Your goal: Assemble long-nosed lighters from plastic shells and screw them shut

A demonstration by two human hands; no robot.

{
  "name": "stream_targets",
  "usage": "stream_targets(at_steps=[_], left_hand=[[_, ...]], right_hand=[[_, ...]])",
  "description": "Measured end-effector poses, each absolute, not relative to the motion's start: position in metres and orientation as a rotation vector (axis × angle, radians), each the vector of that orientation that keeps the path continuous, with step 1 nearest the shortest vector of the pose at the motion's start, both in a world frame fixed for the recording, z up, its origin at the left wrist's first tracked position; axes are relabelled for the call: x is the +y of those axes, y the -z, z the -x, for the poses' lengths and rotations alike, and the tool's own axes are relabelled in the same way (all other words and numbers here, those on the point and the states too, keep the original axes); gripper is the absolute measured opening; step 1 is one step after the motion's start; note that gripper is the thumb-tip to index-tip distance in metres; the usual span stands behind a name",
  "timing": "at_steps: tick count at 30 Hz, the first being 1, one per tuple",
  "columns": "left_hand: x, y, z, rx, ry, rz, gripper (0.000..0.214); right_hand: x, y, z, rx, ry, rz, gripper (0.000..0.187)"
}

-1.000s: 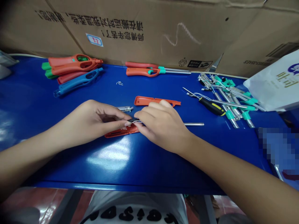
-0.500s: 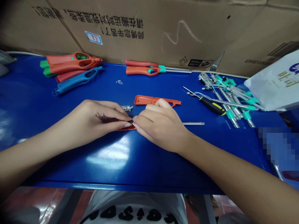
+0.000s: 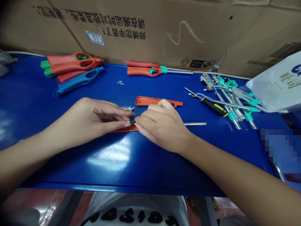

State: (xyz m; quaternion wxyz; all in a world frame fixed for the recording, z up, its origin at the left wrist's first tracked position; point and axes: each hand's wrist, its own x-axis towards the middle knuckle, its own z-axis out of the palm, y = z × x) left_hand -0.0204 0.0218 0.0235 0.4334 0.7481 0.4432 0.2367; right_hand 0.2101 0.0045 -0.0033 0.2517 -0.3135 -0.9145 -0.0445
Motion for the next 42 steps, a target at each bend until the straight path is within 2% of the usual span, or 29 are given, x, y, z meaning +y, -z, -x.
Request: stream_targets(at_steps=[6, 13, 19, 24, 30, 42], left_hand=[[0.024, -0.021, 0.020, 1.108, -0.643, -1.864, 0.015], [0.029, -0.023, 0.024, 1.022, -0.575, -1.917, 0.026], [0.035, -0.033, 0.030, 1.069, -0.387, -2.215, 0.026], [0.035, -0.030, 0.031, 1.076, -0.256, -2.224, 0.029], [0.033, -0.027, 0.028, 1.043, -0.303, -2.222, 0.018], [0.034, -0.025, 0.029, 1.025, -0.357, -2.244, 0.019]], right_hand=[[0.006, 0.004, -0.211, -2.466, 0.058, 0.869, 0.018], [0.007, 0.006, -0.212, -2.471, -0.030, 0.912, 0.018], [0.007, 0.006, -0.210, -2.493, -0.042, 0.917, 0.019], [0.008, 0.005, -0.207, -2.500, -0.028, 0.932, 0.020], [0.009, 0.005, -0.208, -2.522, -0.036, 0.919, 0.022], [0.009, 0.003, -0.202, -2.475, -0.210, 1.047, 0.012]])
